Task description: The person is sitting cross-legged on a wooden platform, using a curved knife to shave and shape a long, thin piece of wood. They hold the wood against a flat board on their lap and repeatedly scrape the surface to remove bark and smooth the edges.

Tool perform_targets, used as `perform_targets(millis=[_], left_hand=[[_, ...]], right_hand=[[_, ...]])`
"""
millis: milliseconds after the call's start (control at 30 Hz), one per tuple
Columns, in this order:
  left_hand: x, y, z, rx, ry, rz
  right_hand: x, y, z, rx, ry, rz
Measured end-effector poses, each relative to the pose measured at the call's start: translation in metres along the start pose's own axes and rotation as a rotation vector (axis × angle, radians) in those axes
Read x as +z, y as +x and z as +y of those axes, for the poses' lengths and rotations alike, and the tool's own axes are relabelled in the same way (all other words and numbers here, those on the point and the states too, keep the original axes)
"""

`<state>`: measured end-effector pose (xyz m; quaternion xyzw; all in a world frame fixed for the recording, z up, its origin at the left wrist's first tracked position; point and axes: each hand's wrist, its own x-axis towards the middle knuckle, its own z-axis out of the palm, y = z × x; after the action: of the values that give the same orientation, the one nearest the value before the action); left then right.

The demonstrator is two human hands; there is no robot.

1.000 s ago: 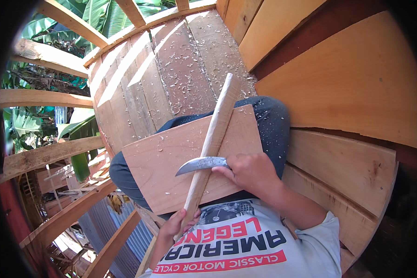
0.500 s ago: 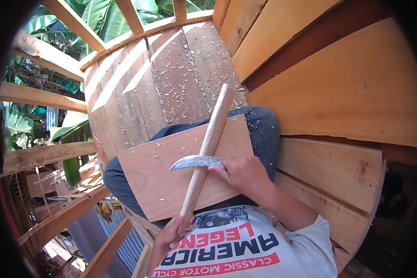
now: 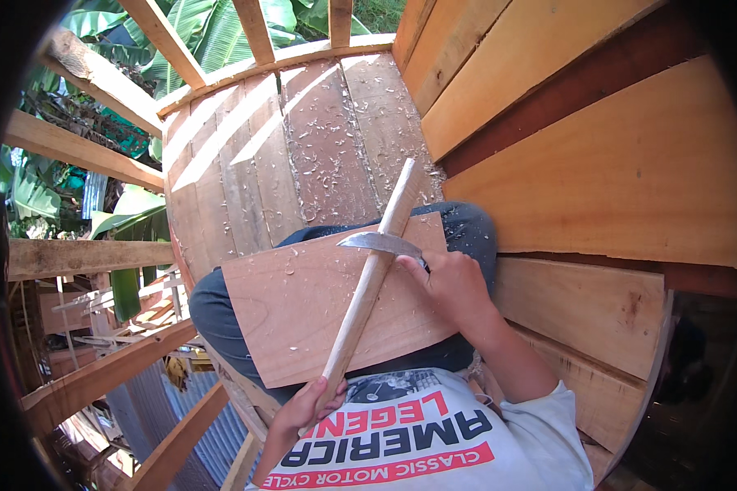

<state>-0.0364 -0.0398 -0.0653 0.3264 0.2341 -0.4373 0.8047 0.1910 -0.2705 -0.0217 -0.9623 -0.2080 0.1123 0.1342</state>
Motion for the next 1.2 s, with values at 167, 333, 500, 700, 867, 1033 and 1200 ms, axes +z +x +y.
perform_targets(millis=[167, 333, 500, 700, 867, 1033, 1200], left_hand=[[-0.006, 0.001, -0.009, 0.022, -0.053, -0.039], [-0.01, 0.005, -0.01, -0.007, -0.035, -0.043], [-0.006, 0.003, -0.015, 0.004, -0.046, 0.027], [-0.01, 0.001, -0.014, -0.001, -0.012, 0.05], [-0.015, 0.002, -0.017, -0.028, -0.074, -0.005], [-0.008, -0.001, -0.006, -0.033, -0.057, -0.018], [-0.009, -0.001, -0.005, -0.023, -0.065, -0.003]], right_hand=[[0.0, -0.008, -0.003, -0.023, 0.109, 0.015], [0.006, -0.015, -0.007, -0.101, 0.088, 0.015], [0.006, -0.002, 0.006, 0.003, 0.104, 0.088], [0.012, -0.016, -0.011, -0.157, 0.089, -0.001], [0.015, -0.017, -0.008, -0.181, 0.099, -0.016], [-0.001, 0.008, 0.015, 0.043, -0.008, 0.067], [0.01, -0.025, -0.022, -0.207, 0.174, -0.026]])
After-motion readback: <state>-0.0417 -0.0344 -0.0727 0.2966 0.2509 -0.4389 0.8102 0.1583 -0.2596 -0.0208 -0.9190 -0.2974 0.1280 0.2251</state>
